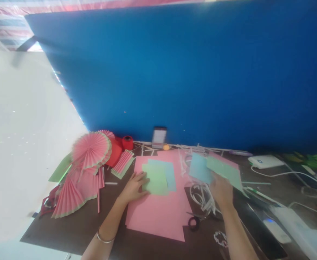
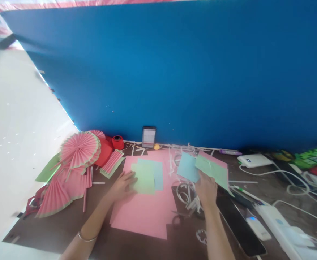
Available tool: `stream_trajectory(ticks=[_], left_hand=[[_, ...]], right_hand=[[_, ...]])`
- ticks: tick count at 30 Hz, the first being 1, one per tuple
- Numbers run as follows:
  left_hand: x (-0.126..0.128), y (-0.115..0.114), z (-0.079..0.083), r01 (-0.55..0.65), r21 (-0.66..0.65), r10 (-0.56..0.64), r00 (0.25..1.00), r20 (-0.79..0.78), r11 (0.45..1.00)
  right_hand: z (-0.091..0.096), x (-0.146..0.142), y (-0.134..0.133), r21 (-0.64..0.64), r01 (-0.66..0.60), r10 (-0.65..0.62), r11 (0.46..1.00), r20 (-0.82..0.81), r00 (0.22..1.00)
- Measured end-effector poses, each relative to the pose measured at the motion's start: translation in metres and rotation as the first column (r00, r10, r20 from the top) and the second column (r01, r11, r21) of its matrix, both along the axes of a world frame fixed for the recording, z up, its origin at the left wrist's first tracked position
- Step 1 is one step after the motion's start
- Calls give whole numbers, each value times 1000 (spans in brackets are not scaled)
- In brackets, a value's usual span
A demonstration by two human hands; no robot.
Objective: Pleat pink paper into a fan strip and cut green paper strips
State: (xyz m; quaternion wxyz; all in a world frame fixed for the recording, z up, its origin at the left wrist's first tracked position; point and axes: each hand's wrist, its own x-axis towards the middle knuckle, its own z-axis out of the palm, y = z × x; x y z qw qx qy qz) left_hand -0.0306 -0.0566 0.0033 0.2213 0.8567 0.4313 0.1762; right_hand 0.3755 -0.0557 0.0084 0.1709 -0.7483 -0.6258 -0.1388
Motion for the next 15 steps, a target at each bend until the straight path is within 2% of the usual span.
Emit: stream_trajectory(ticks=[9, 15], left_hand=[[1, 0, -1, -28, -1, 28, 1000, 14, 1000], [1, -1, -1, -28, 0, 28, 999, 24, 1000]], right_hand=[[-1, 3, 1, 125, 132, -144, 983, 97, 985], [-5, 7, 6, 144, 164, -184, 976, 137, 973]])
